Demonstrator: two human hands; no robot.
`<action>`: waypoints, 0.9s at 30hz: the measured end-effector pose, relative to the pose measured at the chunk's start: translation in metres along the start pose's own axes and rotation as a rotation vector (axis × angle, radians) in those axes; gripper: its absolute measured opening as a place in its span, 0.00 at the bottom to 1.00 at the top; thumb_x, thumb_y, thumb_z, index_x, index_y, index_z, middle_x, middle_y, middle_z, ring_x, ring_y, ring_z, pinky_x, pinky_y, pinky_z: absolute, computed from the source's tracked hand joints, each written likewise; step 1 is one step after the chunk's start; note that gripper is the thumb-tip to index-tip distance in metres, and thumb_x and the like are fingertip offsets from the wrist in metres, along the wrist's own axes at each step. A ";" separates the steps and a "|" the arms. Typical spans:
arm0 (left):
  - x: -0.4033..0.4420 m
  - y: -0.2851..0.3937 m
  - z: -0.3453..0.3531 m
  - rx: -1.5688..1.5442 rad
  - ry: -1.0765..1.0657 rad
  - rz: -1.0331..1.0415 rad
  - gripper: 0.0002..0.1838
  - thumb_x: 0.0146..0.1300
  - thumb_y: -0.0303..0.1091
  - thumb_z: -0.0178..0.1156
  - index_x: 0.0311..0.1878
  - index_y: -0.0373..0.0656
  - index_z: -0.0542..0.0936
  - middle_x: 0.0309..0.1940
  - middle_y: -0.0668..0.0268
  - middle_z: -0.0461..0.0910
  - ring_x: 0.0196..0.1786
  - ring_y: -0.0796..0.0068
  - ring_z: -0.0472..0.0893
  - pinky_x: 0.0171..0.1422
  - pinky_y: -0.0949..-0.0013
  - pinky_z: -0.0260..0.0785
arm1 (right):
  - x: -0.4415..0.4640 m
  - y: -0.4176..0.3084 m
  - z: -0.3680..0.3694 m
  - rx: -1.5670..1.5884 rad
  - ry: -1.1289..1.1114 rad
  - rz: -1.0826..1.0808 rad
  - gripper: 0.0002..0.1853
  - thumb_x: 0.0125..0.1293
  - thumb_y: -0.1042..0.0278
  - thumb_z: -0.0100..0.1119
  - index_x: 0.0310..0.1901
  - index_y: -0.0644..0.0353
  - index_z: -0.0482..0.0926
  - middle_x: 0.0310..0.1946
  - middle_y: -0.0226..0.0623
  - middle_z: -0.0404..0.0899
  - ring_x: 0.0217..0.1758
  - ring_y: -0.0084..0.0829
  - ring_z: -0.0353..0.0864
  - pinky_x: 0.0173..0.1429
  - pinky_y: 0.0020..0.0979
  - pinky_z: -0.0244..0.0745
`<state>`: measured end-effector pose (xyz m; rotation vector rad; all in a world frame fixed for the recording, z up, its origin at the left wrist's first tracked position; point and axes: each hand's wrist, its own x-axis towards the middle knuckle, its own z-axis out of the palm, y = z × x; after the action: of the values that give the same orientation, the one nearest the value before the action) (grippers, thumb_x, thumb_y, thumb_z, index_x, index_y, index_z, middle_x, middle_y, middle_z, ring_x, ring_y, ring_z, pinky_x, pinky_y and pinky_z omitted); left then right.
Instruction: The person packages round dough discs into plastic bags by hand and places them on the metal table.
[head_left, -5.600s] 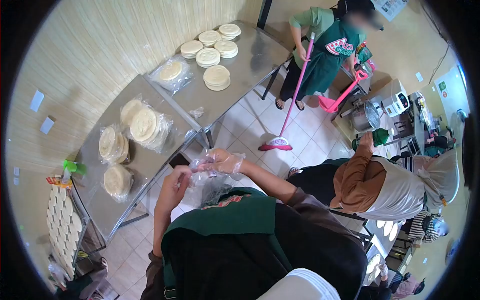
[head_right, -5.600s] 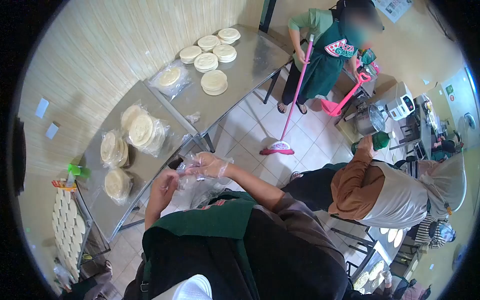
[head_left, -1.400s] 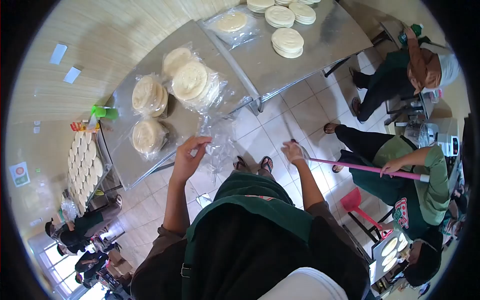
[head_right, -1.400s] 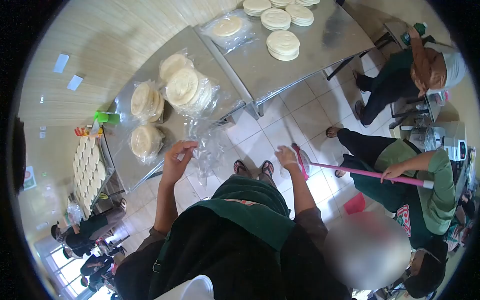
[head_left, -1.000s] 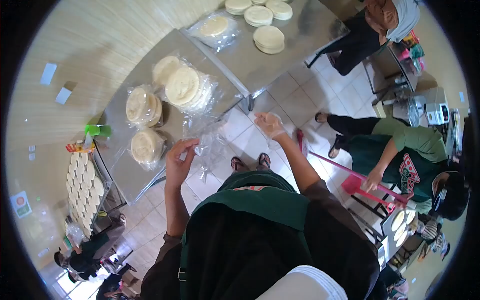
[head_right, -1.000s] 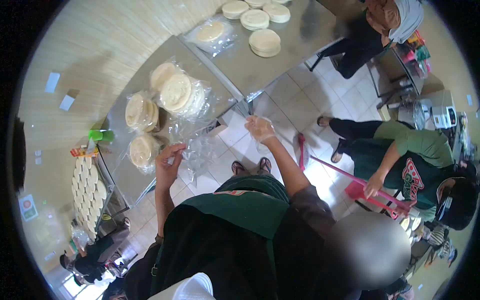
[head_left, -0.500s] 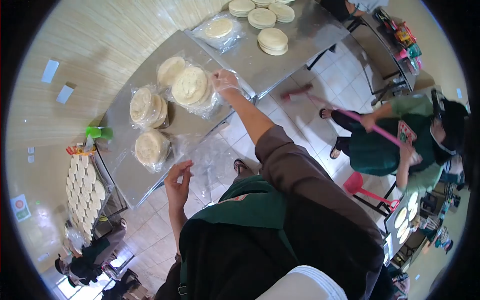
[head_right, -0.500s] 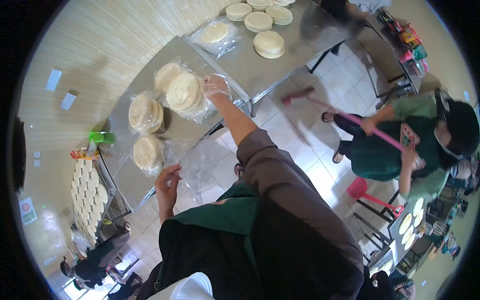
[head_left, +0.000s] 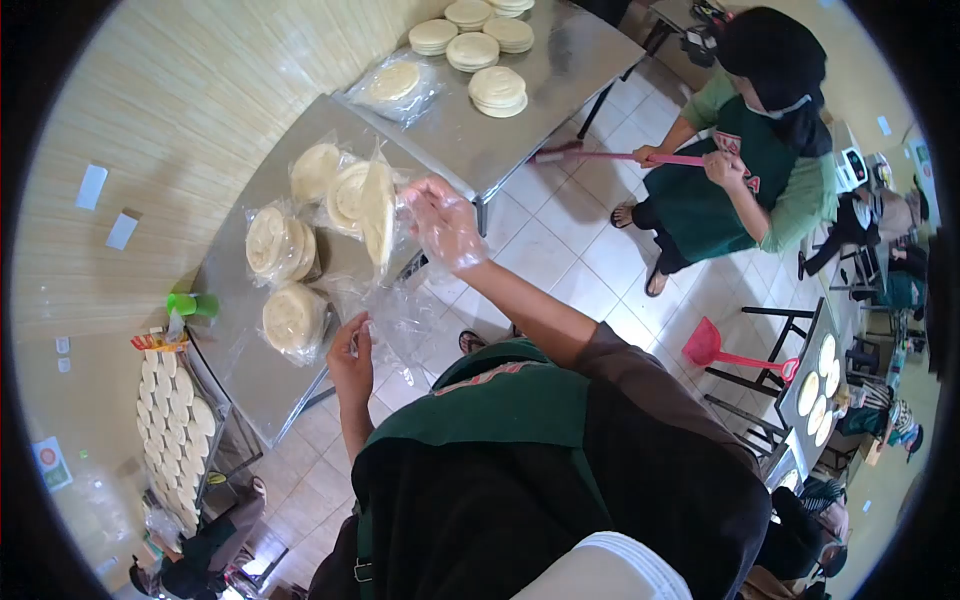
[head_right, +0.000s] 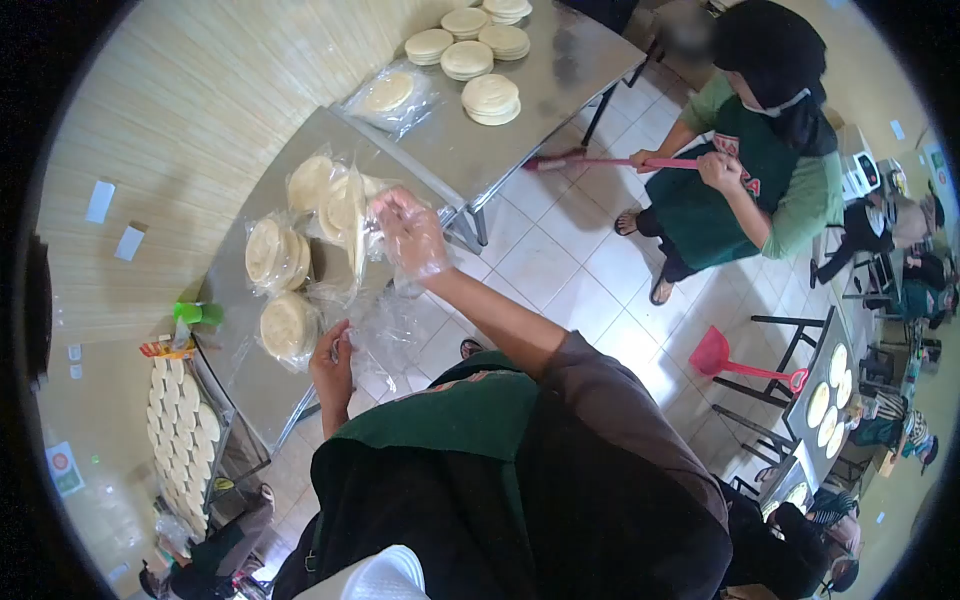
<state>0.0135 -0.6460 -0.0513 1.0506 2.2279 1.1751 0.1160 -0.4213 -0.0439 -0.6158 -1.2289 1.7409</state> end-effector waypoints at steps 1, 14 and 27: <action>0.002 0.001 0.004 -0.005 -0.018 0.003 0.12 0.69 0.30 0.55 0.51 0.36 0.81 0.38 0.61 0.82 0.37 0.77 0.79 0.44 0.73 0.71 | -0.014 -0.020 -0.004 0.003 0.002 0.012 0.08 0.73 0.63 0.52 0.40 0.59 0.75 0.29 0.25 0.75 0.32 0.14 0.73 0.33 0.22 0.70; 0.005 0.017 0.062 -0.199 -0.187 -0.053 0.18 0.74 0.39 0.50 0.50 0.33 0.80 0.40 0.64 0.83 0.41 0.81 0.77 0.48 0.73 0.69 | -0.094 -0.111 -0.058 0.065 -0.076 -0.035 0.08 0.74 0.68 0.50 0.47 0.62 0.76 0.38 0.26 0.75 0.38 0.14 0.72 0.38 0.19 0.71; -0.032 0.009 0.117 -0.316 -0.225 -0.216 0.19 0.75 0.41 0.48 0.52 0.36 0.80 0.41 0.65 0.83 0.37 0.84 0.77 0.43 0.78 0.69 | -0.131 -0.082 -0.123 0.025 -0.061 0.074 0.06 0.73 0.75 0.48 0.44 0.66 0.76 0.35 0.30 0.75 0.32 0.15 0.71 0.35 0.20 0.67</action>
<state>0.1129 -0.6066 -0.1095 0.7532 1.8549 1.1982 0.3079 -0.4682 -0.0281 -0.6044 -1.2382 1.8456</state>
